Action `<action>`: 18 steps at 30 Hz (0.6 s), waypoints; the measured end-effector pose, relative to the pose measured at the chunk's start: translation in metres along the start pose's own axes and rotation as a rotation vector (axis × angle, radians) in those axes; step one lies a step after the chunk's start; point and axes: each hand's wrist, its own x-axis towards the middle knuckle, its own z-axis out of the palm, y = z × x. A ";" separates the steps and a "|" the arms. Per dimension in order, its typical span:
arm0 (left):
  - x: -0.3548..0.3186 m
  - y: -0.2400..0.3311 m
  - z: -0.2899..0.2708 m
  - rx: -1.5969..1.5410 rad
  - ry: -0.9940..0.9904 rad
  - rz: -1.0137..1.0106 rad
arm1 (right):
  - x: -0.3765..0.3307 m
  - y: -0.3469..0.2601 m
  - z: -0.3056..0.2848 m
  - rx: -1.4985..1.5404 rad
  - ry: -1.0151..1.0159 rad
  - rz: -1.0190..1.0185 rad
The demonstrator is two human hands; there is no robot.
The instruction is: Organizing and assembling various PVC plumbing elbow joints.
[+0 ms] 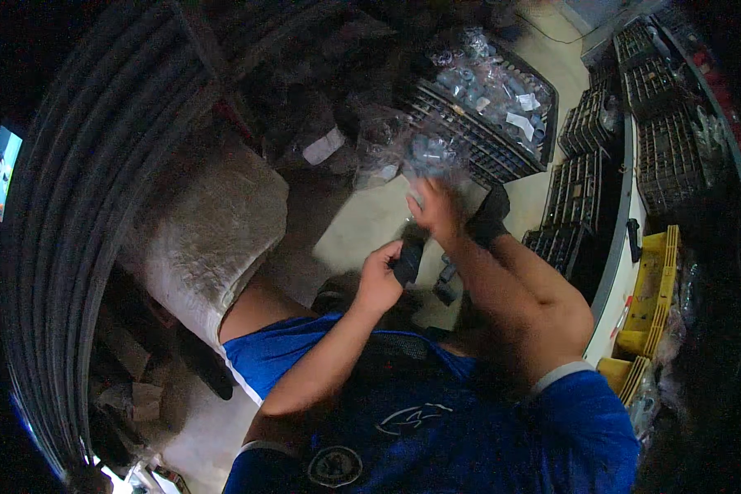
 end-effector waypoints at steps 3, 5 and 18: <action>-0.005 -0.027 -0.028 0.015 0.194 0.050 | -0.064 -0.008 0.040 -0.325 0.197 0.190; -0.008 -0.042 -0.040 0.225 0.326 0.248 | -0.097 -0.069 0.017 -0.479 -0.041 0.387; -0.010 -0.037 -0.029 0.458 0.408 0.527 | -0.036 -0.058 0.103 0.539 -0.149 0.360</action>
